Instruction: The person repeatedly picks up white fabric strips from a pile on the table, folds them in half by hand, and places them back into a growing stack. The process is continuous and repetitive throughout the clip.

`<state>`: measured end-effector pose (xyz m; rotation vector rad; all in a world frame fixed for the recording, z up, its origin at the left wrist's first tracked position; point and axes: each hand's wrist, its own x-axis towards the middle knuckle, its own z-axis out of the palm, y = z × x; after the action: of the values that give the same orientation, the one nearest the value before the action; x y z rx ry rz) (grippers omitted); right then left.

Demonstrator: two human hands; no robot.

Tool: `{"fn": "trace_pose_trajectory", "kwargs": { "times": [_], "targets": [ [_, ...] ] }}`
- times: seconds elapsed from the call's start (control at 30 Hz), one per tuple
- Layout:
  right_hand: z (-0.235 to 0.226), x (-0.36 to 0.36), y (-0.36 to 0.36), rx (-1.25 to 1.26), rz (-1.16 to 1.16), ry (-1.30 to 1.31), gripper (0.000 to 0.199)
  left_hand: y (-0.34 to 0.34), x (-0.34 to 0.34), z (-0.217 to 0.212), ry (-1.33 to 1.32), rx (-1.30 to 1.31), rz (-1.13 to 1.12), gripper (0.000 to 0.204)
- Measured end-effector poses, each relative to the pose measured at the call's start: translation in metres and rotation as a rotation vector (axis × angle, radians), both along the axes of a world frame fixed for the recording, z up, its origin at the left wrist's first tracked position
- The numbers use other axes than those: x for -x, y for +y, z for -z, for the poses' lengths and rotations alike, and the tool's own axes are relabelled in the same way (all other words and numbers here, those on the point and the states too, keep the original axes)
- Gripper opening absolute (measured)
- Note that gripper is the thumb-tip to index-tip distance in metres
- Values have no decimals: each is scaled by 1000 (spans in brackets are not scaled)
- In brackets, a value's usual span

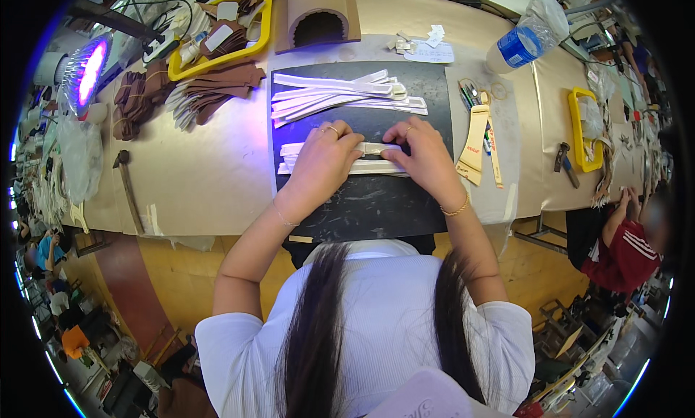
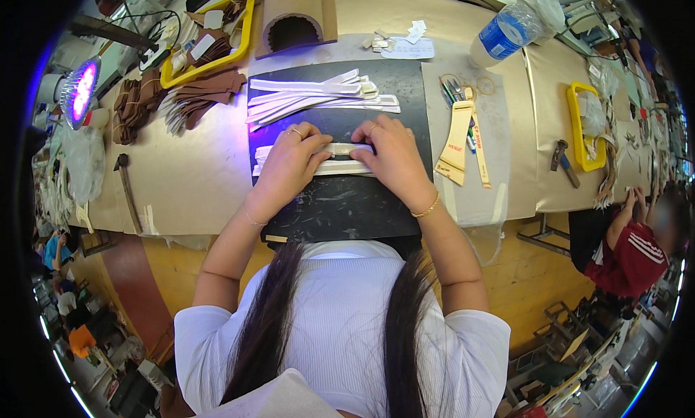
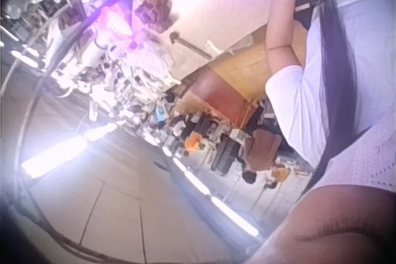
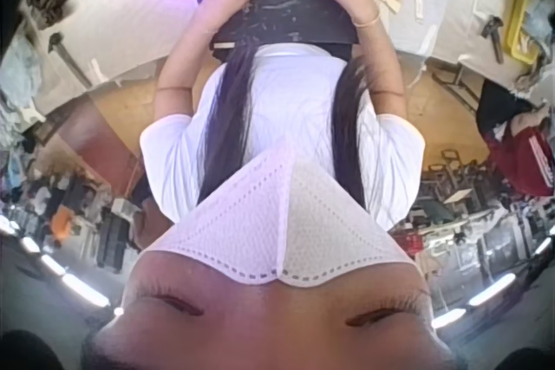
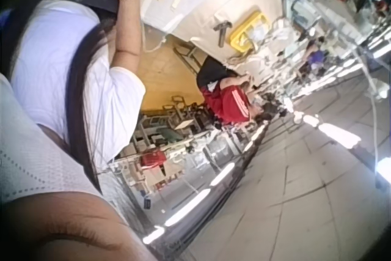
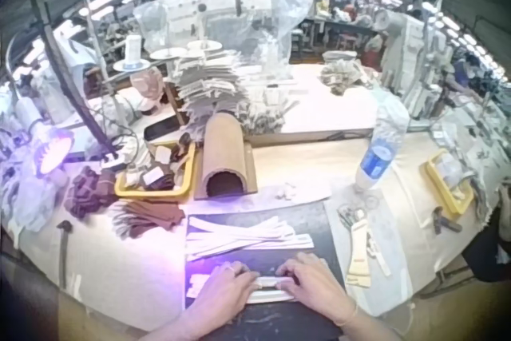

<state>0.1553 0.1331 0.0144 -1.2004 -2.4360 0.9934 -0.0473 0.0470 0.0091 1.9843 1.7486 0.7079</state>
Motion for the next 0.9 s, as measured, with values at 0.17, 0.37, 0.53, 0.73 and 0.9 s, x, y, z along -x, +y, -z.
{"fn": "trace_pose_trajectory", "kwargs": {
  "times": [0.17,0.37,0.53,0.73,0.9],
  "targets": [
    [0,9,-3,-111,-35,-48,19,9,0,-3,1,65,-15,19],
    [2,12,-2,-84,-58,-93,16,15,3,-4,-8,118,-8,19],
    [-5,2,3,24,-102,73,9,17,3,-2,-34,118,-4,17],
    [-25,-27,13,400,230,318,11,24,13,-17,-286,274,-40,13],
    [-27,-43,15,384,338,365,13,52,29,-40,-335,140,-95,14]
  ]
}}
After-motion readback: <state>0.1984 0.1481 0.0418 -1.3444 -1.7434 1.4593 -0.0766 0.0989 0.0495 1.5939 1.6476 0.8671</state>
